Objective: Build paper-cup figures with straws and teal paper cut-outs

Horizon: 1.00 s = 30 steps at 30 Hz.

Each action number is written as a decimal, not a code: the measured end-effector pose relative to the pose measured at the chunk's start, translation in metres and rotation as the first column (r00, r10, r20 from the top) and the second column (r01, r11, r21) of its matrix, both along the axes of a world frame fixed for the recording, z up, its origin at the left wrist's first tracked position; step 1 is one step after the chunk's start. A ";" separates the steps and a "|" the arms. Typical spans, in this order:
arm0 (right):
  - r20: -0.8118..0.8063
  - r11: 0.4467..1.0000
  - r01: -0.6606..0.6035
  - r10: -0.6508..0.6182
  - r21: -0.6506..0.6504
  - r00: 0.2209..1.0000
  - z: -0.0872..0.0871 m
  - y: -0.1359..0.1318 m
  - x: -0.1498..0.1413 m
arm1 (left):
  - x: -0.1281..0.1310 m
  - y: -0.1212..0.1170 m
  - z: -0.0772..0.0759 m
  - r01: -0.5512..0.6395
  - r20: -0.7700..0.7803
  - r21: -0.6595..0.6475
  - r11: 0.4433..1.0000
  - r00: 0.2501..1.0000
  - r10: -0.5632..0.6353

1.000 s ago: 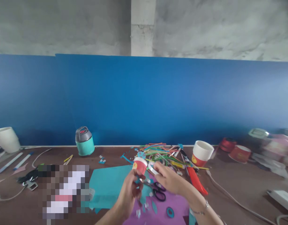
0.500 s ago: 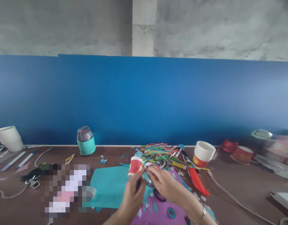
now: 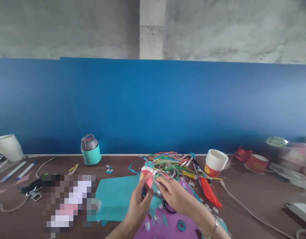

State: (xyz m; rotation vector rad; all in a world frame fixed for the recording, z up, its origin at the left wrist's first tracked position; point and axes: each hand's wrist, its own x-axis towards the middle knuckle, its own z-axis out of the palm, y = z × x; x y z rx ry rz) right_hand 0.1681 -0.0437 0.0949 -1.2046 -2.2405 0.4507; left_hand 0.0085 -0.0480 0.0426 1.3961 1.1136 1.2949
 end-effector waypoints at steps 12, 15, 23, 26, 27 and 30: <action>0.017 1.000 0.012 -0.012 0.007 1.000 -0.004 0.000 -0.005 | 0.002 0.004 0.002 -0.076 -0.021 0.008 0.997 0.997 0.076; 0.008 1.000 -0.001 0.001 -0.011 1.000 -0.002 -0.003 -0.011 | 0.004 0.006 0.008 -0.107 0.034 0.014 0.994 0.994 0.106; -0.071 0.999 0.032 -0.031 0.019 0.997 -0.003 -0.003 -0.018 | 0.001 -0.001 0.004 -0.065 0.046 0.110 0.992 0.997 0.061; -0.171 0.999 0.017 -0.024 -0.042 0.985 -0.007 -0.004 -0.020 | 0.001 -0.004 0.004 -0.070 0.051 0.139 0.988 0.997 0.063; -0.211 0.998 0.007 -0.021 -0.069 0.977 -0.009 -0.005 -0.021 | 0.001 -0.005 0.005 -0.070 0.052 0.147 0.987 0.997 0.063; -0.343 0.983 -0.026 -0.039 -0.181 0.939 -0.013 -0.007 -0.025 | 0.000 -0.009 0.009 -0.082 0.070 0.174 0.981 0.995 0.071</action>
